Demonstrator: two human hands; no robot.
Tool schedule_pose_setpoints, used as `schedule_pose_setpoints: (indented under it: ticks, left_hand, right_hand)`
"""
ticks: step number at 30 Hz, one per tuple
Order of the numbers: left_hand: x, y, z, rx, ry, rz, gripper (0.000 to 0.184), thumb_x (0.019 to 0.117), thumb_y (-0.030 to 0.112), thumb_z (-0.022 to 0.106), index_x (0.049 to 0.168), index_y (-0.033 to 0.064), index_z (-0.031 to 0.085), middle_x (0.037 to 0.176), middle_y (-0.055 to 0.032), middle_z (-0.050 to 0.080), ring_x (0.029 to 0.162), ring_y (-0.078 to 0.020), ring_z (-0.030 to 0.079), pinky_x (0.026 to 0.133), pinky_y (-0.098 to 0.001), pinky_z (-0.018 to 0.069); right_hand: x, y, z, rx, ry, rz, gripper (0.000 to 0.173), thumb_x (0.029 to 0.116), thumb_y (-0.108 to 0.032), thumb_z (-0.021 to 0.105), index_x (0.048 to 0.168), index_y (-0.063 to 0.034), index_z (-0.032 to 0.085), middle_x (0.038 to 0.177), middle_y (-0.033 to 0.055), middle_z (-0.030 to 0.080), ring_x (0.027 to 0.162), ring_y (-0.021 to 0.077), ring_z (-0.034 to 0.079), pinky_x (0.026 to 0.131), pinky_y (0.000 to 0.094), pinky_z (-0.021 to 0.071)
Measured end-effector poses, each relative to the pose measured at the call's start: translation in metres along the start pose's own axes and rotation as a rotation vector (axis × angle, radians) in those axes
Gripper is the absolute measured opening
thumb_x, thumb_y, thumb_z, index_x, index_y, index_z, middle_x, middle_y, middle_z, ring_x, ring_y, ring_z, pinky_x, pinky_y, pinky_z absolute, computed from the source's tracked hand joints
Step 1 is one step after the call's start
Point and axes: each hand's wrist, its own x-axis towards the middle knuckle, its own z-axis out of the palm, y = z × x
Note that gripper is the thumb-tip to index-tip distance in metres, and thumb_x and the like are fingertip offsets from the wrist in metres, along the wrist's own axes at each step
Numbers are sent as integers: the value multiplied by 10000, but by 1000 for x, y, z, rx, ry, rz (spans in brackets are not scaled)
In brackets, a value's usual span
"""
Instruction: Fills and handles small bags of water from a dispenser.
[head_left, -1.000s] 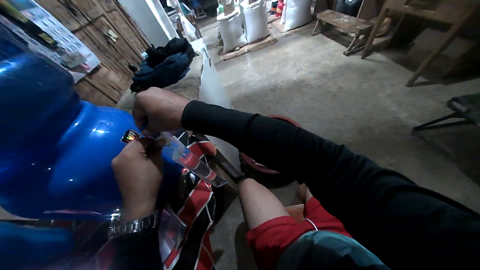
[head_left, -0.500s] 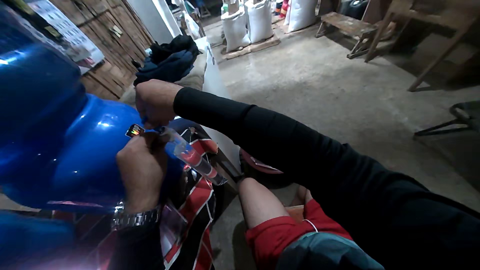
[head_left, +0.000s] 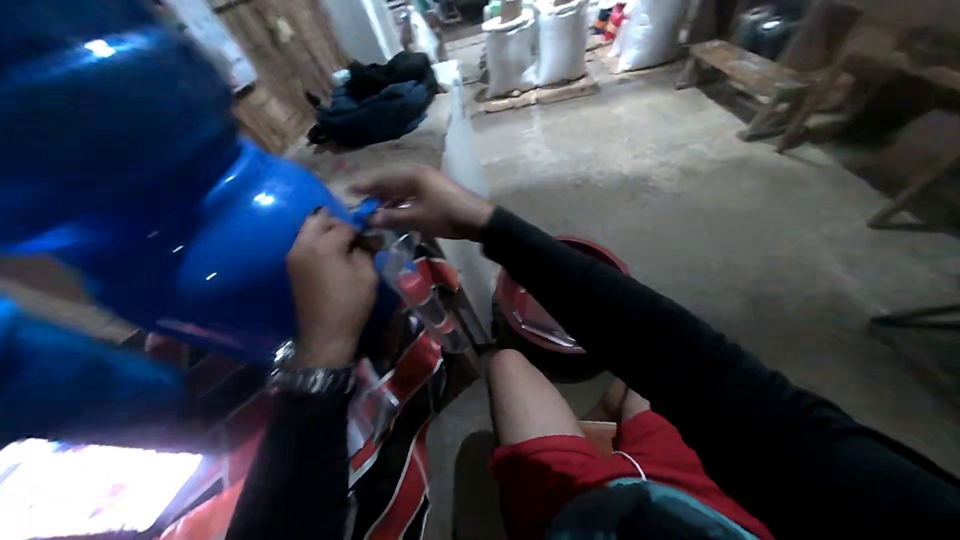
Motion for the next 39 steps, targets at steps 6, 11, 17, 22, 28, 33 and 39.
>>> schedule_pose_setpoints:
  ticks: [6,11,17,22,28,33,39]
  left_hand:
    - [7,2,-8,-70,-165,-176,186,946,220,729,941,34,741,1229,-171,579,1066,-260,635,923,-420,569]
    - [6,5,-21,-59,-377,-127,181,942,253,740,937,73,760,1180,-131,594,999,-238,636,874,-424,574]
    - [5,11,-32,-71,-508,-65,209,965,308,724,857,131,751,817,-46,694,785,-208,666,737,-477,556]
    - [-2,13,-36,-148,-478,30,228,959,315,740,794,158,734,711,-18,669,653,-189,640,617,-475,538]
    - [-5,19,-22,-255,-482,-43,68,922,268,783,876,231,751,696,52,697,562,-120,644,530,-410,568]
    - [-7,28,-7,-328,-523,-18,210,926,201,780,1126,257,751,764,46,719,592,-126,663,563,-408,602]
    - [-11,40,5,-254,-449,51,32,927,203,777,924,235,782,842,63,730,719,-100,681,674,-417,601]
  right_hand:
    - [-30,56,38,214,-242,319,429,975,-274,708,1346,-67,650,1118,109,694,966,150,663,894,370,568]
    - [-42,67,40,328,-215,300,151,956,-169,721,1037,-45,750,980,42,729,861,109,672,789,327,583]
    - [-72,51,35,269,-65,235,118,952,-142,728,992,-36,757,1057,66,724,903,141,690,793,321,604]
    - [-95,24,29,44,50,122,173,967,-208,724,995,-39,754,948,40,703,785,90,650,720,275,583]
    - [-121,-2,23,-151,116,157,134,964,-169,719,911,-48,744,906,48,673,746,122,636,667,310,580]
    - [-138,0,18,-231,126,160,168,984,-217,700,910,-77,757,889,22,658,744,101,627,658,301,575]
    - [-151,0,17,-238,191,137,79,941,-133,732,974,-76,774,848,9,653,738,88,620,656,283,564]
